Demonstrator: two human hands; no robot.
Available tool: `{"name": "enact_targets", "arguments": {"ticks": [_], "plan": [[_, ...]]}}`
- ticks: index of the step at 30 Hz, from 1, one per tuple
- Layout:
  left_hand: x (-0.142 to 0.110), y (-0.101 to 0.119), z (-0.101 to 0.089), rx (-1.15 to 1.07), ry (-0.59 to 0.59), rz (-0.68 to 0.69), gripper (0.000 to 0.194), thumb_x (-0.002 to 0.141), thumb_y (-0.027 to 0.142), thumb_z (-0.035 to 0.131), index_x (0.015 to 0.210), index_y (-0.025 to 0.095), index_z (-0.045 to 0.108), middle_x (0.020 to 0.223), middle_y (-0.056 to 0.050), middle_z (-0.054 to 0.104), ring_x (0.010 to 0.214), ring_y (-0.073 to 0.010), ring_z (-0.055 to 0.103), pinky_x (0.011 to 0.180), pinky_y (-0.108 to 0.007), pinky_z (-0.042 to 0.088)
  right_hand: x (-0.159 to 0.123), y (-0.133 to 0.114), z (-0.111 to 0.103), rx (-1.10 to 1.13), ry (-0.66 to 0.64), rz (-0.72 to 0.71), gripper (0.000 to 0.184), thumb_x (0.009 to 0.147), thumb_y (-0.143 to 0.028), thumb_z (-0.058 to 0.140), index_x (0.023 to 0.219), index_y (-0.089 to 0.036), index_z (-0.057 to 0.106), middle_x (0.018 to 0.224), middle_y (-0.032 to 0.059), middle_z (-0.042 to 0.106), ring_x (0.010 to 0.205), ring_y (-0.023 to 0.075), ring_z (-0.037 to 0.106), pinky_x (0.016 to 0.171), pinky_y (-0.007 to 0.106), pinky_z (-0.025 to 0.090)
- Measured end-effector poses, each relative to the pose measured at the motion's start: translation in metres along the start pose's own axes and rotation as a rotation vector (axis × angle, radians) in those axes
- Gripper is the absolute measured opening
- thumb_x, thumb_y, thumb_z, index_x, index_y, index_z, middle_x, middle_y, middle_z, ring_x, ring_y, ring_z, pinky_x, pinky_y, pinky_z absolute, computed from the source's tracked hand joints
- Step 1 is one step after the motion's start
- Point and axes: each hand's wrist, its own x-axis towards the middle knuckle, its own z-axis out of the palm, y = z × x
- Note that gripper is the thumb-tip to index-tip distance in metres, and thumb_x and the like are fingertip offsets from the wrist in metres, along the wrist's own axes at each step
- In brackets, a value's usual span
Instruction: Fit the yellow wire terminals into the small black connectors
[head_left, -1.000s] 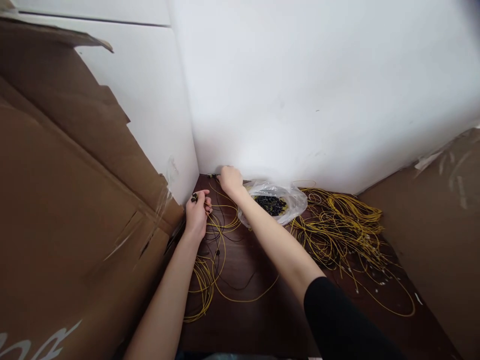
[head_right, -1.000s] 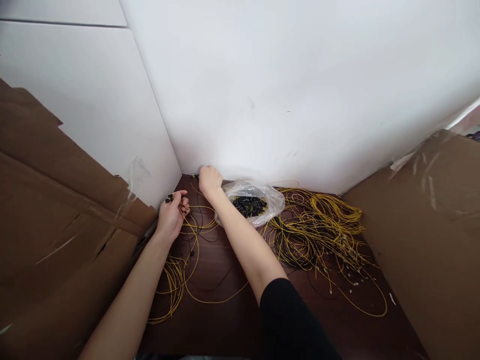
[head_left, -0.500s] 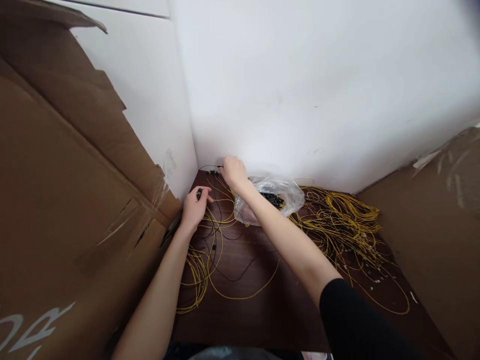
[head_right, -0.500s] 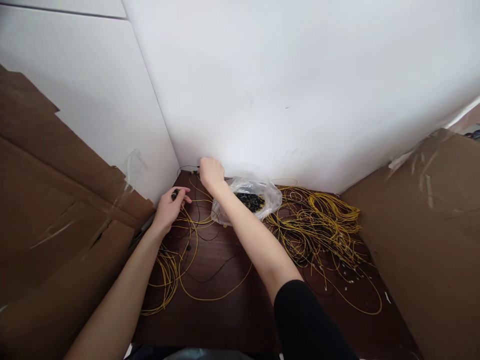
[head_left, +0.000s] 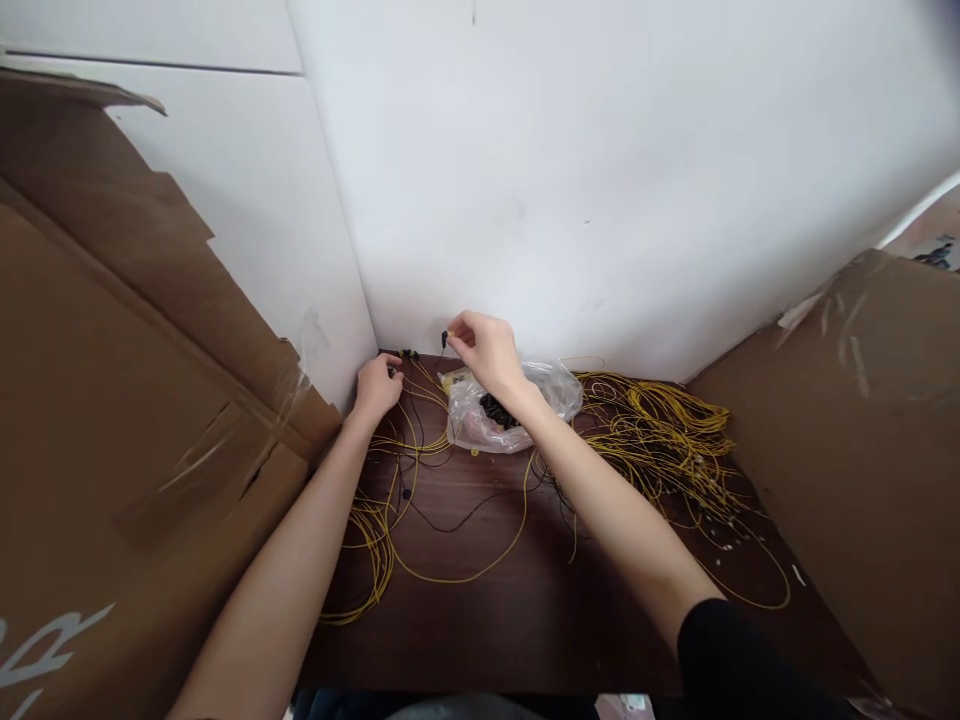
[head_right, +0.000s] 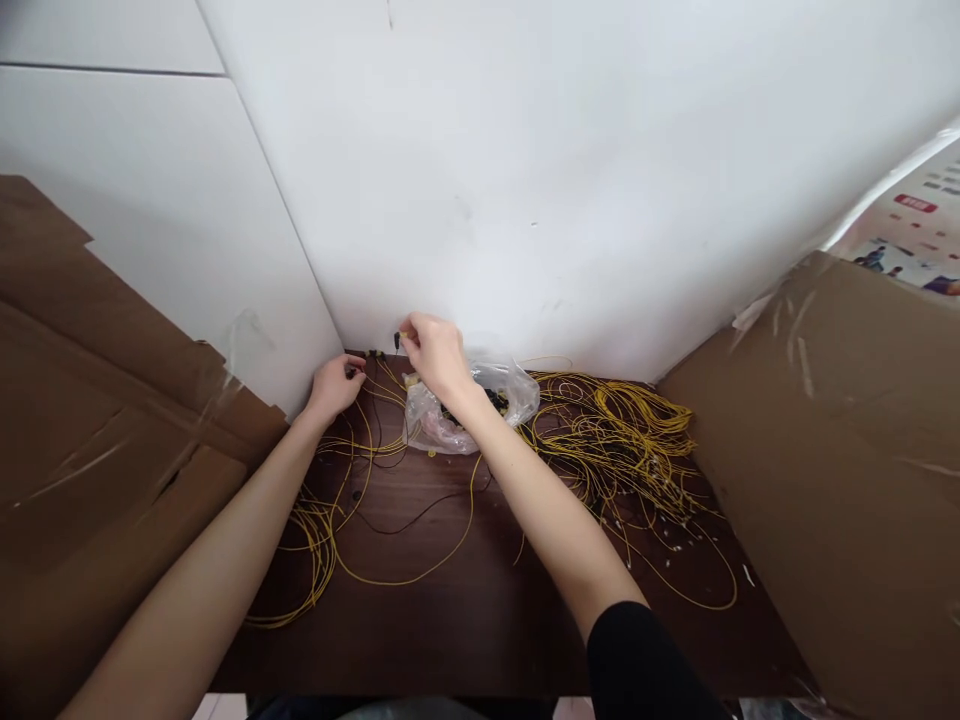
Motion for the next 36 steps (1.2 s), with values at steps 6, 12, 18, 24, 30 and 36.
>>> {"name": "enact_targets", "arguments": {"ticks": [6, 12, 18, 24, 30, 36], "plan": [[0.002, 0.006, 0.011, 0.122, -0.094, 0.118, 0.030, 0.069, 0.002, 0.051, 0.091, 0.013, 0.067, 0.100, -0.011, 0.068, 0.099, -0.0246, 0.061, 0.096, -0.038, 0.042, -0.014, 0.002, 0.001, 0.171, -0.071, 0.046, 0.015, 0.076, -0.003, 0.059, 0.085, -0.013, 0.066, 0.076, 0.0038, 0.069, 0.071, 0.0131, 0.064, 0.071, 0.026, 0.050], [-0.011, 0.036, 0.001, 0.214, -0.121, 0.222, 0.022, 0.076, 0.008, 0.051, 0.085, 0.018, 0.069, 0.111, -0.012, 0.065, 0.118, -0.0334, 0.050, 0.103, -0.056, 0.031, -0.025, -0.003, -0.002, 0.302, -0.082, 0.032, 0.014, 0.076, -0.004, 0.060, 0.084, -0.014, 0.066, 0.075, 0.0022, 0.069, 0.070, 0.0122, 0.064, 0.068, 0.025, 0.051], [-0.058, 0.066, -0.009, -0.523, -0.180, 0.271, 0.026, 0.083, 0.035, 0.058, 0.093, 0.014, 0.067, 0.084, -0.007, 0.068, 0.075, -0.0178, 0.062, 0.074, -0.033, 0.051, -0.036, -0.010, -0.006, 0.371, 0.019, -0.011, 0.009, 0.078, -0.011, 0.064, 0.086, -0.013, 0.065, 0.075, 0.0020, 0.068, 0.068, 0.0119, 0.062, 0.065, 0.025, 0.049], [-0.084, 0.054, 0.006, -0.862, -0.198, 0.074, 0.026, 0.070, 0.030, 0.072, 0.089, 0.013, 0.067, 0.077, -0.003, 0.064, 0.064, -0.0094, 0.055, 0.064, -0.023, 0.047, -0.051, -0.008, -0.026, 0.335, -0.033, -0.047, 0.016, 0.077, -0.017, 0.066, 0.093, -0.017, 0.065, 0.082, 0.0039, 0.068, 0.073, 0.0130, 0.062, 0.067, 0.026, 0.050], [-0.100, 0.037, 0.020, -0.647, 0.010, 0.209, 0.016, 0.079, 0.028, 0.062, 0.088, 0.015, 0.064, 0.078, -0.003, 0.064, 0.067, -0.0109, 0.057, 0.063, -0.023, 0.047, -0.093, 0.026, -0.051, 0.269, 0.176, 0.234, 0.015, 0.080, -0.012, 0.050, 0.081, -0.016, 0.065, 0.078, 0.0030, 0.070, 0.069, 0.0148, 0.064, 0.067, 0.029, 0.051], [-0.117, 0.042, 0.018, -0.363, -0.112, 0.576, 0.013, 0.089, 0.025, 0.052, 0.098, 0.019, 0.060, 0.088, -0.004, 0.066, 0.082, -0.0157, 0.063, 0.076, -0.028, 0.049, -0.122, 0.039, -0.034, -0.123, -0.039, 0.233, 0.023, 0.079, -0.007, 0.048, 0.087, -0.017, 0.067, 0.086, 0.0045, 0.072, 0.075, 0.0173, 0.065, 0.072, 0.029, 0.047]]}}
